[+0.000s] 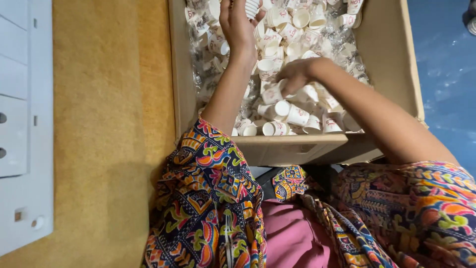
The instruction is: Sorting and stacking small paper cups from a large box into organized piles or packaging.
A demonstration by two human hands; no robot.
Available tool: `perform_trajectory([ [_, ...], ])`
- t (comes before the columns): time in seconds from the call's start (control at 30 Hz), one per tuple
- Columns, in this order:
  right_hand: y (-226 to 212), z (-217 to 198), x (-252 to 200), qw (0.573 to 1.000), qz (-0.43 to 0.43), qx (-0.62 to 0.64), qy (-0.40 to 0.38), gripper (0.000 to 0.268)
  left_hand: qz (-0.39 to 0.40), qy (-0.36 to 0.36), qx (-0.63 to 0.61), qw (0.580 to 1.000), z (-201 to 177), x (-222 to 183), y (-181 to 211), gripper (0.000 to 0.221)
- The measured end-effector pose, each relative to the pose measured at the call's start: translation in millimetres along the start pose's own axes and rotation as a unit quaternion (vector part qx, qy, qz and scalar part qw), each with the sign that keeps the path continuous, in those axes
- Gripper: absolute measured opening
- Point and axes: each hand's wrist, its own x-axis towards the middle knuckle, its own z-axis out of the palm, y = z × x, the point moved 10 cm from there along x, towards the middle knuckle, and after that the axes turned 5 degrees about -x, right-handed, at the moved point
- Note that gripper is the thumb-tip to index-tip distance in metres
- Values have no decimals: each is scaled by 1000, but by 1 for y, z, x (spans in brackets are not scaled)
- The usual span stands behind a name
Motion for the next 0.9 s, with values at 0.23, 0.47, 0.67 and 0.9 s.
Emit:
perform_trajectory([
  [0.23,54,-23,-101,989,128,-42,53,57,-10,-12,30,999,12,-4,-10,24],
  [0.47,18,-78,-54,941,-70,-20,331,34,11,-14,75,997,4,-1,-28,25],
  [0.67,5,-24,116,969,46,-2,241,32,-22,-19,67,997,19,-9,-16,31],
  [0.9,-17,-15,74,989,-2,-34,146,70,-64,-60,88,992,34,-25,-33,34],
])
